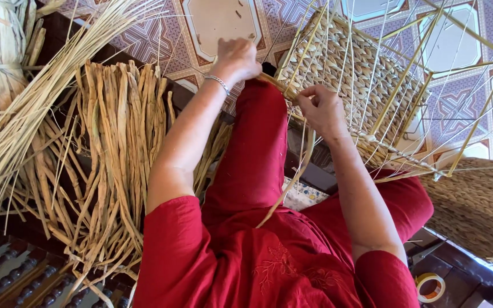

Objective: The person weaves together dried plant fibers around a wire and wooden frame to form a basket. The person threads and tucks long strands of fiber through the existing weave, occasionally using scissors to trim excess material.

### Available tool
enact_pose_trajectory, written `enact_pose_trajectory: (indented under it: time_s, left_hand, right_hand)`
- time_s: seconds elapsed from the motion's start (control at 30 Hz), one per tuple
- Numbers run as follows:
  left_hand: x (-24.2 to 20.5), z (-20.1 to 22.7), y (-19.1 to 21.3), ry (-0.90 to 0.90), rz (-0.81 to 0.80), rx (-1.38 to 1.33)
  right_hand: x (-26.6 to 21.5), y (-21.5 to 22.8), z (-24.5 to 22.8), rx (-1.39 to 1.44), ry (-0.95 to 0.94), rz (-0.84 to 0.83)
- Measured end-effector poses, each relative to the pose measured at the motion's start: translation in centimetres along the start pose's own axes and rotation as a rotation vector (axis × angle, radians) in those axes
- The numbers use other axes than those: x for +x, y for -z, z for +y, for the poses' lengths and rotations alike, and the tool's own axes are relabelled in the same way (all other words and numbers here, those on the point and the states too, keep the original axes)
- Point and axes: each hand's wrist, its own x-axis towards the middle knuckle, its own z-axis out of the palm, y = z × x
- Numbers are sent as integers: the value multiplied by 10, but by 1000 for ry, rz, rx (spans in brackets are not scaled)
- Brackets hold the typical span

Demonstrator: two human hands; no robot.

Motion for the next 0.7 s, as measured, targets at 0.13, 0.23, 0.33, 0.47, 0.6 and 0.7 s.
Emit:
enact_pose_trajectory:
  time_s: [0.13,0.23,0.33,0.47,0.6,0.7]
  left_hand:
    - [-23,-12,30,-100,-15,-34]
    - [-47,-1,37,-338,-65,-224]
    - [-58,21,27,-683,-14,-560]
    - [-63,32,12,-726,-258,-890]
    - [-60,28,-7,-865,-30,-860]
    - [-48,33,-30,-809,264,-524]
  right_hand:
    - [-5,-1,6,-321,431,194]
    - [-4,-1,9,-389,567,281]
    - [2,-2,6,-287,411,239]
    - [12,-6,8,-154,214,202]
    - [17,-11,21,47,298,200]
    - [25,-17,29,309,194,128]
